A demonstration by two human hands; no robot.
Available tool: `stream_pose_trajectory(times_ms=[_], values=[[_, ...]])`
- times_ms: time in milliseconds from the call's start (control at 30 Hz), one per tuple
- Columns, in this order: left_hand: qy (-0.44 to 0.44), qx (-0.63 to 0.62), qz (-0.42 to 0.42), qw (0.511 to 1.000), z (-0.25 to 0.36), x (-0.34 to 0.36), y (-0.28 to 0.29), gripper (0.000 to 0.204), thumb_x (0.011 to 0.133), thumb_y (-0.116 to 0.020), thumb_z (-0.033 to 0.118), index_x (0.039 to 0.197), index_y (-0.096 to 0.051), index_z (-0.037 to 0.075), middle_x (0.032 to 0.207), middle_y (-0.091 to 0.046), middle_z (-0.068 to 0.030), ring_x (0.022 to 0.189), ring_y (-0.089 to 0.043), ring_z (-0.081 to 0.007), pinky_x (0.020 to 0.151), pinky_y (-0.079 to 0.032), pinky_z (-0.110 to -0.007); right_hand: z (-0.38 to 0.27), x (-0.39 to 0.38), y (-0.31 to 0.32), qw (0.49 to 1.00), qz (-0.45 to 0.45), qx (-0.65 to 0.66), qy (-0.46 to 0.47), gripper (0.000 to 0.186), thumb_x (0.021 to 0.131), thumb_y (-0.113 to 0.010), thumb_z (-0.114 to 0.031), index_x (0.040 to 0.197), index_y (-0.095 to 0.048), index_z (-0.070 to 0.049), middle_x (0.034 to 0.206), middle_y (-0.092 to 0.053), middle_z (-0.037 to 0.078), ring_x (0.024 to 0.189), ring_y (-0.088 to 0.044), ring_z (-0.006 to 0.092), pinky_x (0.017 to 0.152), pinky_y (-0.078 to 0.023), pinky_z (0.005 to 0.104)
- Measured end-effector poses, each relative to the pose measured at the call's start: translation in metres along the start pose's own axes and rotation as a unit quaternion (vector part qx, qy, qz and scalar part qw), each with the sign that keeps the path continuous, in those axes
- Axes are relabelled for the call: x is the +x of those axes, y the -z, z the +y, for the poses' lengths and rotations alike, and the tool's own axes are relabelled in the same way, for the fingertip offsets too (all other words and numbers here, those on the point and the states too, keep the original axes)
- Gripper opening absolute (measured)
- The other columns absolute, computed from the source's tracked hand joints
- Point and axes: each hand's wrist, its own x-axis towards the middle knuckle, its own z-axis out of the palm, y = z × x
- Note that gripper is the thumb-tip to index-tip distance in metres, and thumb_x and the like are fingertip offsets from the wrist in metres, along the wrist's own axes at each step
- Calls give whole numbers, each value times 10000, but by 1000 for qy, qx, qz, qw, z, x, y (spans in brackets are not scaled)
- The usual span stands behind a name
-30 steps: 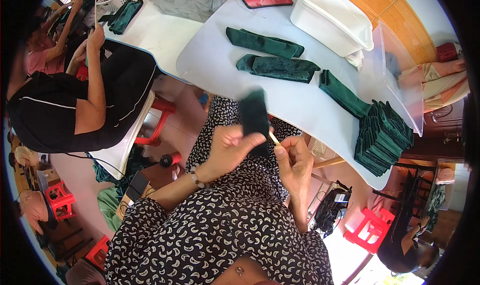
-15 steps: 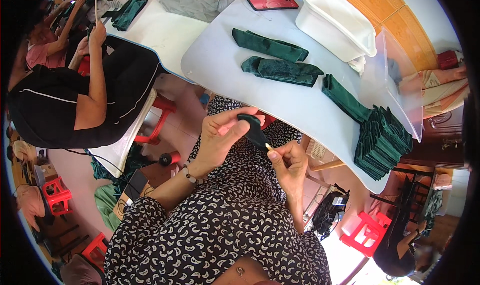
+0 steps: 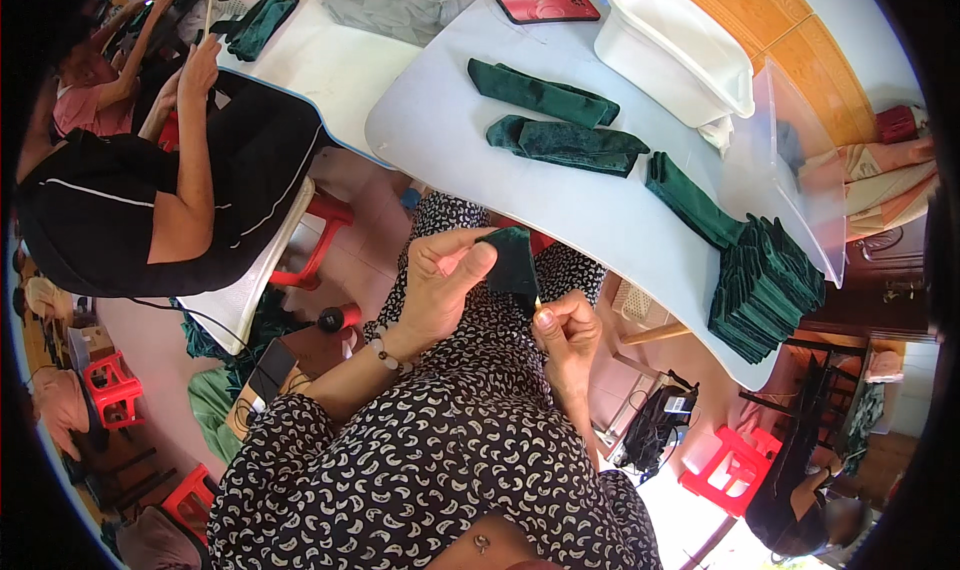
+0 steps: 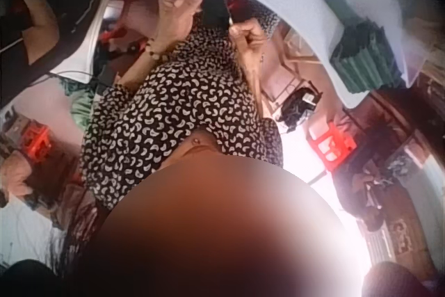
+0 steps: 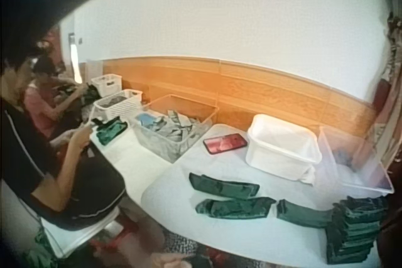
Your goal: Shaping and turning small green leather components using a wooden stick.
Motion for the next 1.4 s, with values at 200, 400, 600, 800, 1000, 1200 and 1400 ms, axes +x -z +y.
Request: stream_pose_trajectory(times_ms=[200, 400, 600, 800, 1000, 1200, 1400], values=[[36, 45, -49, 997, 4, 6, 6, 291, 894, -662, 209, 1071, -664, -22, 878, -699, -126, 844, -691, -227, 805, -568, -374, -4, -2, -1, 999, 7, -49, 1, 148, 884, -682, -88, 802, -563, -53, 642, -542, -46, 525, -377, 1, 475, -268, 174], [-1, 18, -7, 1000, -6, 1, 3, 265, 905, -648, 199, 1020, -668, -38, 891, -703, -146, 818, -693, -219, 782, -570, -357, 15, -7, -13, 989, 5, 145, -38, 209, 898, -670, -146, 791, -508, -67, 602, -499, -28, 493, -347, 26, 439, -238, 196], [-73, 136, -57, 986, 10, -1, -11, 193, 928, -600, 110, 989, -647, -67, 914, -702, -172, 852, -695, -216, 794, -569, -330, 16, 10, -3, 966, -131, 205, -85, 273, 885, -684, -220, 768, -495, -63, 604, -469, -22, 461, -332, 41, 413, -223, 212], [-101, 120, -52, 986, 12, -1, -6, 159, 895, -599, -4, 1027, -657, -71, 984, -686, -161, 885, -669, -169, 779, -544, -258, 3, 14, 6, 993, -91, 68, -43, 236, 871, -704, -186, 768, -543, -47, 634, -527, -8, 491, -395, 39, 434, -279, 193], [-42, 86, -71, 993, 11, -2, -7, 168, 902, -597, 7, 1042, -643, -75, 989, -678, -155, 879, -667, -174, 789, -546, -272, 15, 7, -8, 993, -24, 112, 16, 247, 863, -715, -179, 765, -533, -43, 636, -529, -3, 514, -402, 41, 451, -289, 197], [-36, 53, -118, 991, 19, -1, -3, 216, 908, -620, 86, 1025, -604, -95, 916, -664, -165, 882, -689, -258, 806, -574, -369, 13, 11, 1, 993, -68, 96, 2, 241, 856, -721, -150, 761, -527, -44, 648, -532, -5, 535, -399, 41, 472, -298, 194], [-29, 72, -126, 989, 29, 2, -2, 181, 859, -661, 28, 1004, -641, -77, 912, -669, -139, 848, -682, -219, 780, -557, -315, 10, 10, 0, 996, -62, 57, 4, 232, 851, -724, -134, 764, -529, -44, 655, -537, -7, 551, -410, 40, 487, -316, 193]])
